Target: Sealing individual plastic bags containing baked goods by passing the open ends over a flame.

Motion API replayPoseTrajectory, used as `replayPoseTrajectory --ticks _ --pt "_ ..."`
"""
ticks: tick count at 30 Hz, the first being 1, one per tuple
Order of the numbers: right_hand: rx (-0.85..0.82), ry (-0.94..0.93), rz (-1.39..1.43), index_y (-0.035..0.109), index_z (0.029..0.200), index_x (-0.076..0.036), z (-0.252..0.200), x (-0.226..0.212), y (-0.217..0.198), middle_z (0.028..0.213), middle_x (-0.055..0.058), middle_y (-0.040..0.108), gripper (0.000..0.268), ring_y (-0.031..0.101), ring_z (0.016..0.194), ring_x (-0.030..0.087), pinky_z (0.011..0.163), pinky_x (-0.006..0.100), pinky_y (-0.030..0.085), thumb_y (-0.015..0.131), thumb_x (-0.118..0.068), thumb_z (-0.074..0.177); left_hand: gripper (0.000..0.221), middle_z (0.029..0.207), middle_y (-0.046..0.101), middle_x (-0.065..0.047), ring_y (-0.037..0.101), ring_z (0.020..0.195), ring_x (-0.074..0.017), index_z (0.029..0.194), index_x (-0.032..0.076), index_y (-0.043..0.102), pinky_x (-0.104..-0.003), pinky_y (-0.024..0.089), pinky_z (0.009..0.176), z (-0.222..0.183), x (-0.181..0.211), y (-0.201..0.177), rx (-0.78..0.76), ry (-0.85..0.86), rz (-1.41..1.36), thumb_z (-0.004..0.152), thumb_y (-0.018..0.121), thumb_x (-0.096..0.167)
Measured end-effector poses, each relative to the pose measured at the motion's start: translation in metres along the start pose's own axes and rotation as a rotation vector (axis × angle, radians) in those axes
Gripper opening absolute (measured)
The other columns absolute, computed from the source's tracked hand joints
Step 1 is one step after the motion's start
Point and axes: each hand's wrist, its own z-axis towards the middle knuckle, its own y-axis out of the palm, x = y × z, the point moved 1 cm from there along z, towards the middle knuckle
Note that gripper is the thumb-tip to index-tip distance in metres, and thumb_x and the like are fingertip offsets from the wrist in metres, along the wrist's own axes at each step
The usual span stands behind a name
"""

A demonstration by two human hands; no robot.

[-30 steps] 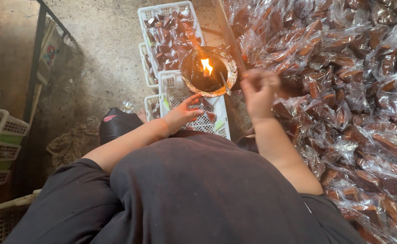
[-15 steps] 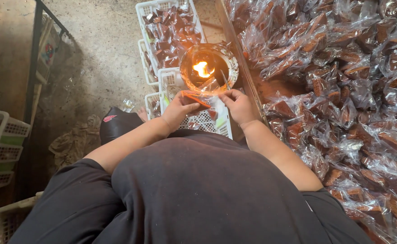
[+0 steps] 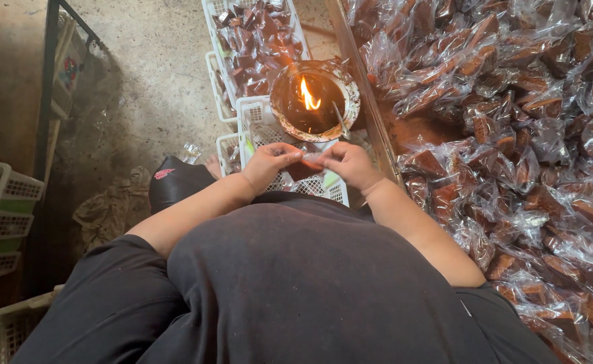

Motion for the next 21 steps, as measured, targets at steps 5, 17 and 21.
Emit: replayPoseTrajectory --ticks 5,17,21 --pt "0.019 0.262 0.199 0.079 0.086 -0.015 0.009 0.029 0.003 0.057 0.008 0.068 0.022 0.063 0.048 0.013 0.049 0.02 0.049 0.074 -0.032 0.097 0.028 0.094 0.078 -0.007 0.071 0.088 -0.0125 0.111 0.013 0.079 -0.031 0.06 0.085 0.012 -0.003 -0.003 0.069 0.211 0.227 0.084 0.087 0.017" --pt "0.349 0.335 0.922 0.064 0.099 -0.025 0.015 0.021 -0.01 0.094 -0.007 0.073 0.017 0.072 0.087 0.01 0.079 0.019 0.055 0.063 -0.041 0.103 0.026 0.073 0.061 0.001 0.062 0.068 -0.0098 0.109 0.007 0.064 -0.022 0.048 0.058 0.018 -0.012 0.028 -0.33 -0.123 0.068 0.092 0.072 0.023" --pt "0.31 0.311 0.791 0.064 0.11 -0.023 0.012 0.023 -0.009 0.098 -0.005 0.072 0.017 0.071 0.089 0.009 0.077 0.019 0.057 0.064 -0.039 0.103 0.031 0.068 0.062 -0.004 0.066 0.065 -0.0201 0.109 0.008 0.063 -0.029 0.049 0.058 0.041 -0.007 0.03 -0.226 -0.22 -0.095 0.091 0.071 0.031"
